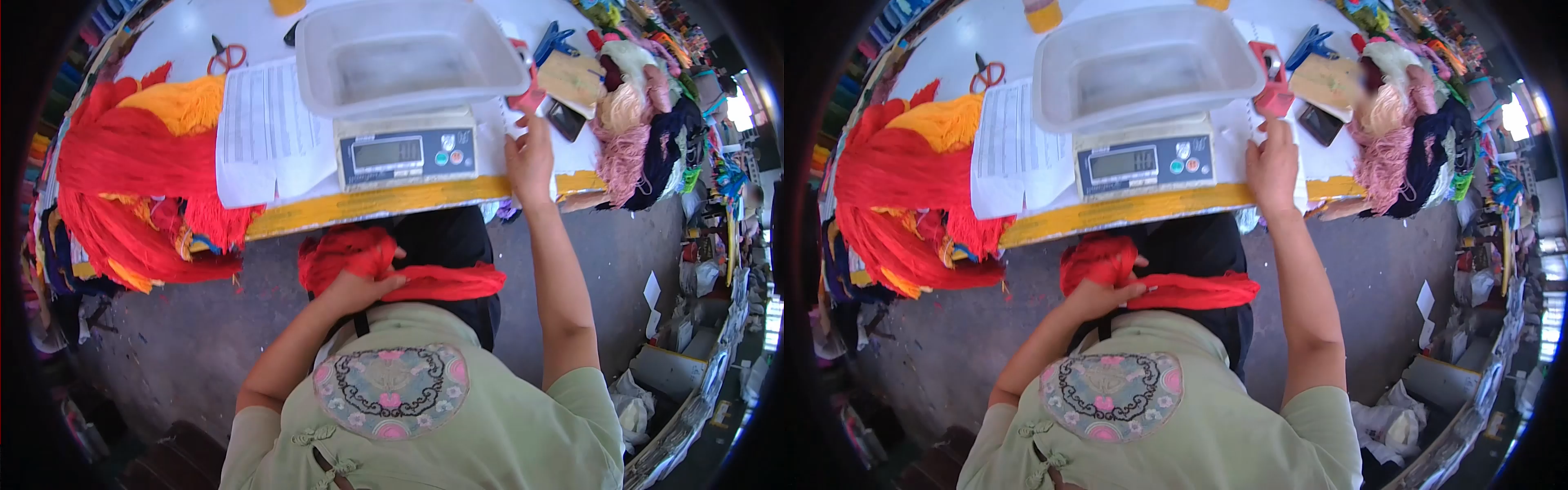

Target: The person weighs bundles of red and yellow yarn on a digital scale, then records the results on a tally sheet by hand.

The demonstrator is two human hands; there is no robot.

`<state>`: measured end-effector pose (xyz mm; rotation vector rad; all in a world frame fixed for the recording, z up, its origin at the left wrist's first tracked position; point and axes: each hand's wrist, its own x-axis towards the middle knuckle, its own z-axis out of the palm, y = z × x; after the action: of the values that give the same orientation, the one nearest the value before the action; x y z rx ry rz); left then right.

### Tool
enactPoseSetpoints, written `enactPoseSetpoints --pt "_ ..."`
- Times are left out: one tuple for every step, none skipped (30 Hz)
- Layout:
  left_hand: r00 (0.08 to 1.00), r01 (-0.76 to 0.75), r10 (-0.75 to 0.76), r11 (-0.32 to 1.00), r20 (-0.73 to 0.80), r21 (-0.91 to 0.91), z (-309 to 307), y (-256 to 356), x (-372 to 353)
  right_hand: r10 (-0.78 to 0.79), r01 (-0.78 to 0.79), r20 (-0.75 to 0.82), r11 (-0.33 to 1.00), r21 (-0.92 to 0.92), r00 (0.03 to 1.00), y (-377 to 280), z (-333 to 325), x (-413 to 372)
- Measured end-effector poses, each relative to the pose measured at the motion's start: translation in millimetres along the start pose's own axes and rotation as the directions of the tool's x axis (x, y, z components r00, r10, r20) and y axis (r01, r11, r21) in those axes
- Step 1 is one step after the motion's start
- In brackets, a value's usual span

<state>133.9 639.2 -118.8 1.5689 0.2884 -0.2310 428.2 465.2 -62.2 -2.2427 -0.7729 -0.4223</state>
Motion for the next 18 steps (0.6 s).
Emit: enactPoseSetpoints --pt "0.999 0.028 -0.027 0.999 0.022 -0.023 -2.5 1.4 0.1 0.015 -0.015 -0.038 1.000 -0.002 0.999 -1.1 -1.1 -4.3" --pt "1.000 -0.010 0.010 1.000 0.007 -0.006 -4.1 -0.2 1.6 -0.008 0.008 -0.075 1.000 0.005 0.997 -3.8 -4.0 -12.0" --pt "0.999 -0.053 0.053 0.998 -0.008 0.016 -5.6 -0.9 5.1 -0.034 0.036 -0.118 0.999 0.011 0.992 -9.5 -7.0 -17.2" --pt "0.994 -0.100 0.101 0.995 -0.040 0.016 -6.6 5.2 5.8 -0.084 0.092 -0.159 0.995 0.043 0.984 -24.1 -13.4 -27.6" --pt "0.992 -0.117 0.118 0.993 -0.037 0.023 -9.5 4.6 8.0 -0.055 0.067 -0.077 0.983 0.172 0.996 -35.7 -17.3 -43.3" --pt "0.990 -0.137 0.138 0.990 -0.032 0.032 -12.9 4.0 10.7 -0.036 0.033 0.004 0.955 0.295 0.999 -46.5 -21.0 -60.2" --pt "0.987 -0.159 0.160 0.986 -0.026 0.040 -15.1 4.0 13.3 -0.051 -0.055 0.232 0.902 0.428 0.971 -54.6 -22.9 -80.2" --pt "0.989 -0.133 0.131 0.991 -0.066 -0.030 -15.0 5.1 15.7 -0.096 -0.171 0.441 0.833 0.527 0.892 -62.5 -24.8 -98.9" --pt "0.994 -0.062 0.053 0.994 -0.095 -0.093 -18.2 7.1 16.6 -0.167 -0.323 0.679 0.783 0.532 0.715 -73.1 -28.5 -108.9" --pt "0.993 0.005 -0.024 0.988 -0.119 -0.156 -21.5 10.0 17.9 -0.177 -0.407 0.831 0.806 0.431 0.528 -82.0 -26.0 -121.6" --pt "0.985 0.069 -0.100 0.973 -0.138 -0.219 -24.5 11.7 19.8 -0.300 -0.195 0.707 0.827 0.527 0.640 -77.9 -8.4 -146.8" --pt "0.983 0.105 -0.144 0.952 -0.117 -0.288 -26.1 10.6 21.8 -0.255 -0.107 0.692 0.895 0.434 0.675 -73.7 6.2 -162.6" --pt "0.986 0.109 -0.140 0.955 -0.094 -0.276 -26.6 13.6 21.4 -0.213 -0.023 0.669 0.945 0.326 0.712 -70.9 16.1 -173.1" --pt "0.988 0.111 -0.134 0.958 -0.071 -0.264 -27.2 18.9 20.8 -0.251 0.061 0.665 0.954 0.295 0.704 -66.0 23.7 -179.7" --pt "0.991 0.110 -0.127 0.961 -0.051 -0.253 -27.5 22.4 20.5 -0.290 0.149 0.662 0.953 0.262 0.691 -64.3 29.5 -181.0" --pt "0.997 0.058 -0.067 0.978 -0.043 -0.199 -27.0 20.3 19.9 -0.330 0.235 0.660 0.944 0.231 0.675 -62.8 33.4 -182.6" --pt "0.999 0.005 -0.010 0.990 -0.031 -0.144 -26.4 14.4 19.3 -0.328 0.232 0.674 0.945 0.232 0.662 -61.1 35.2 -184.2" --pt "0.999 -0.049 0.048 0.995 -0.017 -0.089 -26.2 7.8 19.0 -0.327 0.229 0.687 0.945 0.233 0.649 -60.1 35.8 -183.7"
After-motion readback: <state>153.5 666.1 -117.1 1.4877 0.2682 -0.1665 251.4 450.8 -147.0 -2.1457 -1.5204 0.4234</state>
